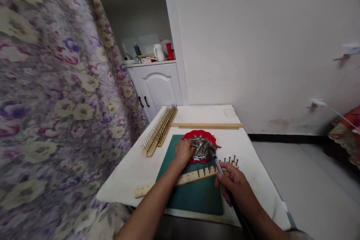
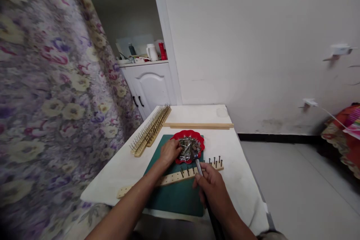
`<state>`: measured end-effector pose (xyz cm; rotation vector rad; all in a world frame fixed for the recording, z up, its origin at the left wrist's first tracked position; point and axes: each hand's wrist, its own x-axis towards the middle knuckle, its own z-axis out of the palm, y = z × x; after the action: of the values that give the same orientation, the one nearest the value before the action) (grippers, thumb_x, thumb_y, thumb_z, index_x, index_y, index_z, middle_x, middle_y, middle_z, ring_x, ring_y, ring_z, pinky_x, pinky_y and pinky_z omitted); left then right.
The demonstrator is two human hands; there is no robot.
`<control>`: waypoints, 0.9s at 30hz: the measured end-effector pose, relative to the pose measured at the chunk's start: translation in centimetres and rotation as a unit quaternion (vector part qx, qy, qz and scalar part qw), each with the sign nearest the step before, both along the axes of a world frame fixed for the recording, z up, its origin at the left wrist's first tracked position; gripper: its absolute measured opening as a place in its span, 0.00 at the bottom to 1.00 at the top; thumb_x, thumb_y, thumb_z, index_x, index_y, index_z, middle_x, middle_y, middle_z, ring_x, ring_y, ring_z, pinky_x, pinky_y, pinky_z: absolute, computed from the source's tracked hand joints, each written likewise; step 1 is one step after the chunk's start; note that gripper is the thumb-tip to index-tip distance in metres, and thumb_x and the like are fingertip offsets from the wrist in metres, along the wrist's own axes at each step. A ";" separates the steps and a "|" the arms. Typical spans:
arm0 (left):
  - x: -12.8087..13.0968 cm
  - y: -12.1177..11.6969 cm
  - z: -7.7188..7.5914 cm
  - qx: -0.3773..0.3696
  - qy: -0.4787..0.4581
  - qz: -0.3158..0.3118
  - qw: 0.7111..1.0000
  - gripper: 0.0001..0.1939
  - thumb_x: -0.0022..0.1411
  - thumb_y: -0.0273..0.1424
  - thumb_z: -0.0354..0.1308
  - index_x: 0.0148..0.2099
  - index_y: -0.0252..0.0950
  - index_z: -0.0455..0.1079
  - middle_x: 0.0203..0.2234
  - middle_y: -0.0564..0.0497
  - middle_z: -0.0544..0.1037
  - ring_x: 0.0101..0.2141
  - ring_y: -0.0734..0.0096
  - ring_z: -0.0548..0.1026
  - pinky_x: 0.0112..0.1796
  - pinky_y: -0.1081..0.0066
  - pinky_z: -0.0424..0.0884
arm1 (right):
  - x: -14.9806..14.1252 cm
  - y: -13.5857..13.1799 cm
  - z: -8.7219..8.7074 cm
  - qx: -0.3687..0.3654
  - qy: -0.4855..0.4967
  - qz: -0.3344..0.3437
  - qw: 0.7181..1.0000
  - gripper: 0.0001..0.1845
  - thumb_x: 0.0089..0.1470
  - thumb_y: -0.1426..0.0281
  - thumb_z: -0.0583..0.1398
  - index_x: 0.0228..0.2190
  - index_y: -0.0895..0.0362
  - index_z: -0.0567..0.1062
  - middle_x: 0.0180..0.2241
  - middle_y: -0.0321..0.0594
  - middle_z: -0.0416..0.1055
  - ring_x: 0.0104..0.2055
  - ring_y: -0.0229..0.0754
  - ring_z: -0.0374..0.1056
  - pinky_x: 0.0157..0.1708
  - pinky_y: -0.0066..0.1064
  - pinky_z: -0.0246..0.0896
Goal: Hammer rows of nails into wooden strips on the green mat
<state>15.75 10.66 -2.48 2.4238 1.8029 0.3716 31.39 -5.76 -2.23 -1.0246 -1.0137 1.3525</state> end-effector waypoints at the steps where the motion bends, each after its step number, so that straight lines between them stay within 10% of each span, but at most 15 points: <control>1: 0.3 0.4 -0.3 -0.001 0.006 0.004 1.000 0.07 0.56 0.30 0.55 0.34 0.34 0.73 0.35 0.43 0.77 0.41 0.60 0.72 0.41 0.67 0.65 | 0.0 0.0 0.0 0.001 -0.001 0.000 1.000 0.22 0.50 0.57 0.60 0.42 0.59 0.67 0.21 0.32 0.70 0.08 0.27 0.53 0.06 0.19 0.44; 14: 0.7 0.2 -0.6 0.003 0.056 0.031 0.998 0.13 0.58 0.25 0.49 0.41 0.29 0.72 0.39 0.36 0.76 0.42 0.54 0.73 0.41 0.63 0.66 | 0.0 -0.1 -0.1 -0.001 0.001 -0.007 1.000 0.22 0.50 0.57 0.59 0.42 0.59 0.67 0.22 0.31 0.70 0.08 0.27 0.52 0.06 0.20 0.44; 21: -1.6 -3.6 0.8 0.076 0.049 0.021 0.996 0.10 0.60 0.28 0.48 0.40 0.34 0.69 0.36 0.44 0.75 0.38 0.61 0.73 0.38 0.68 0.64 | -0.2 0.1 0.1 0.005 -0.016 -0.027 1.000 0.21 0.49 0.61 0.61 0.43 0.59 0.66 0.21 0.30 0.69 0.08 0.26 0.52 0.08 0.20 0.45; 27: -2.7 -9.4 0.8 0.054 -0.154 -0.055 0.985 0.06 0.62 0.30 0.47 0.36 0.38 0.65 0.30 0.51 0.74 0.30 0.70 0.72 0.32 0.74 0.62 | -1.1 0.6 -0.2 0.027 -0.047 -0.075 0.996 0.21 0.49 0.64 0.61 0.44 0.58 0.66 0.21 0.30 0.68 0.11 0.28 0.53 0.09 0.21 0.46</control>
<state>13.00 1.23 -1.67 2.3606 1.5496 0.8013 30.29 -5.11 -2.48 -1.1097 -1.0160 1.1575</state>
